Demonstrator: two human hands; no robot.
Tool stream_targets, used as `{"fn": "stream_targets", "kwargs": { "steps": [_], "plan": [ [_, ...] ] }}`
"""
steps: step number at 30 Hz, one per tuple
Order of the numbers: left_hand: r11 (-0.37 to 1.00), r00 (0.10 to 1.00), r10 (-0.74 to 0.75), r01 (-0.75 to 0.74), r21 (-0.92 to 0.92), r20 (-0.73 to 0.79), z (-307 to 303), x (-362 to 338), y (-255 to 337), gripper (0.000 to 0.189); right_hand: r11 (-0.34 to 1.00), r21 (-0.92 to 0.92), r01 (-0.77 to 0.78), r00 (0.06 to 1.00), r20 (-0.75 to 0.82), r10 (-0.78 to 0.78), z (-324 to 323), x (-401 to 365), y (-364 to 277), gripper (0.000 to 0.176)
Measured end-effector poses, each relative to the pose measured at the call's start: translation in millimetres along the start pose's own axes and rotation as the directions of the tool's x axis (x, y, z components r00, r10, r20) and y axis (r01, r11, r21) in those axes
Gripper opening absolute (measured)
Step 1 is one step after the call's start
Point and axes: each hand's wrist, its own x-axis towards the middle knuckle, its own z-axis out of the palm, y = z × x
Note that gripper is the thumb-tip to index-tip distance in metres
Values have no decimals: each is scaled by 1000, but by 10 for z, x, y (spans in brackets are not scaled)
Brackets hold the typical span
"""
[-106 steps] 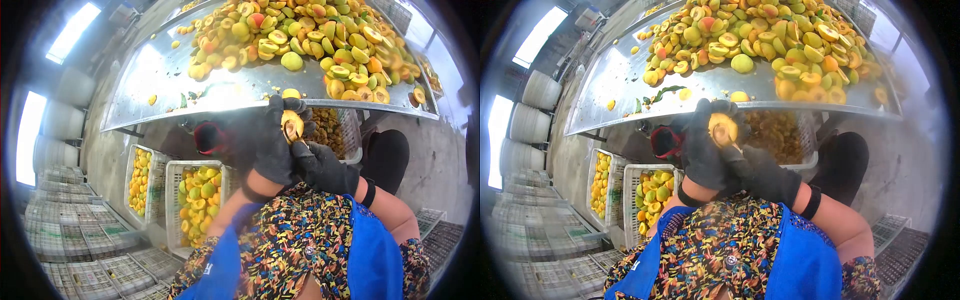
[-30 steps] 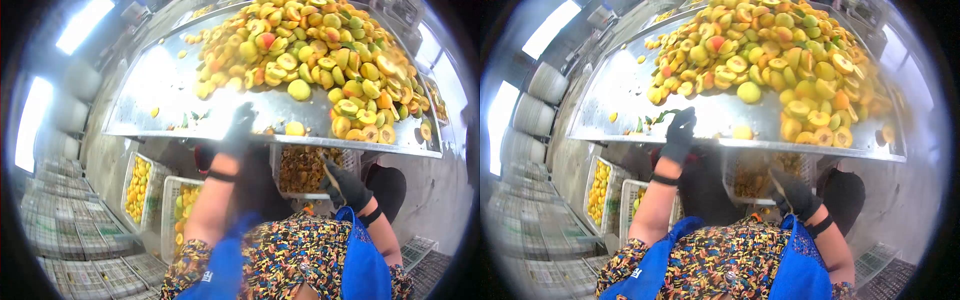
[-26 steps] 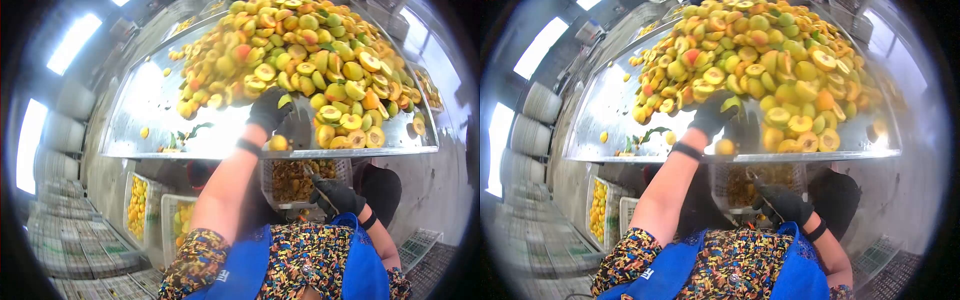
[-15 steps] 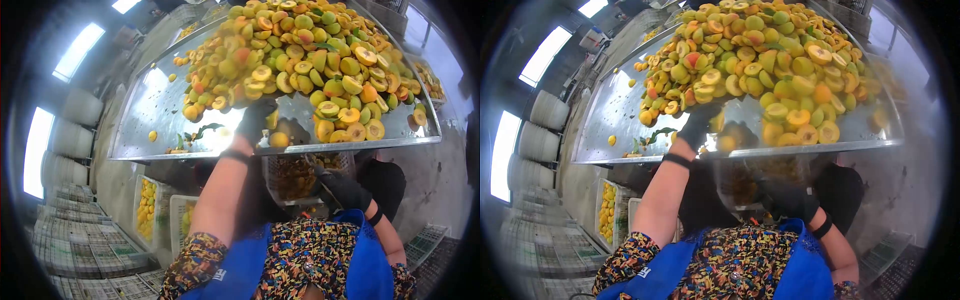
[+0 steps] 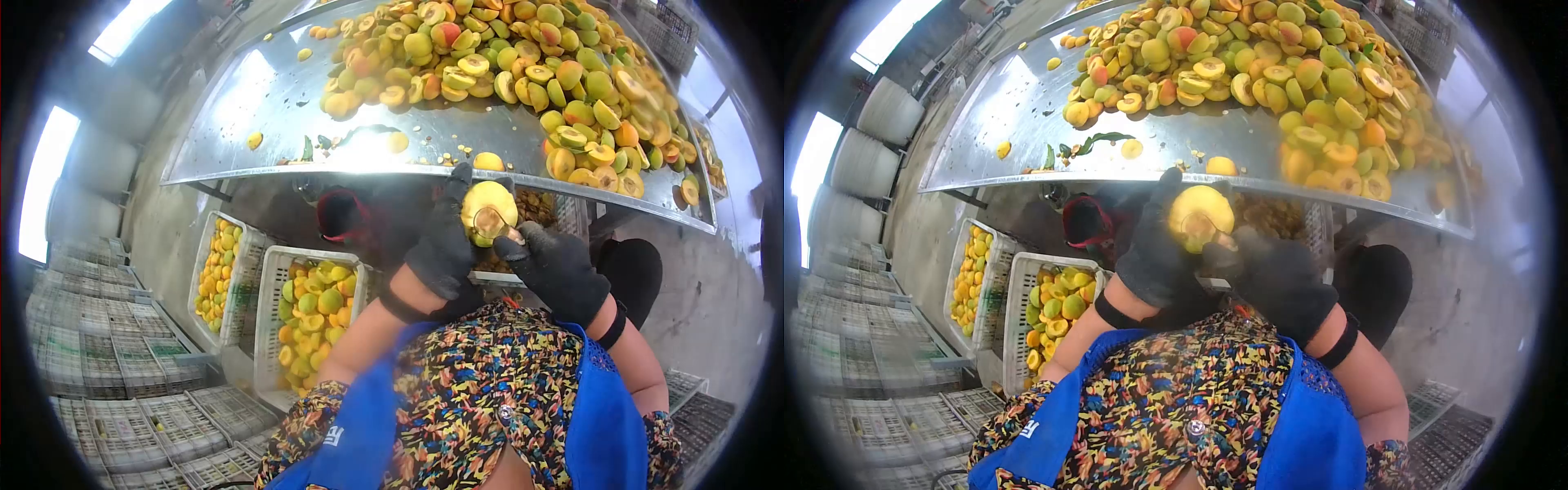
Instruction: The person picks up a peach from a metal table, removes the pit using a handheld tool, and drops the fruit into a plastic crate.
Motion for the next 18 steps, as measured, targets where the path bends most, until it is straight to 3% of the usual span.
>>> {"fn": "stream_targets", "kwargs": {
  "steps": [3, 4, 6, 10, 12, 14, 16, 18],
  "plan": [
    [989, 993, -60, 74, -129, 105, -22, 1, 179, 42, 998, 5, -68, 998, -14, 69, -13, -36, -28, 23],
    [996, 990, -65, 72, -54, 128, -63, 14, 241, 42, 995, 22, -101, 995, -22, 101, -23, -36, -38, 22],
    [997, 984, -67, 71, -19, 165, -19, 30, 225, 42, 994, 70, -81, 997, -16, 82, -29, -51, 64, 22],
    [979, 991, -75, 94, -182, 108, -15, -88, 53, 40, 999, 44, 21, 1000, 6, -21, -7, -39, 17, 23],
    [993, 999, -11, 16, -120, 40, -8, -124, -145, 40, 1000, 1, 4, 1000, 6, -4, 42, -34, 85, 24],
    [990, 993, 119, -120, 70, 27, -44, -117, -219, 45, 1000, -10, 1, 1000, -8, -1, 83, -39, 94, 26],
    [1000, 999, 6, -6, 1, 51, -26, -137, -67, 45, 1000, 3, 24, 999, -35, -24, 99, -34, 105, 27],
    [988, 991, 92, -102, 113, 97, -53, -141, -24, 46, 999, -39, 30, 999, -34, -31, 141, -52, 144, 29]
  ]
}}
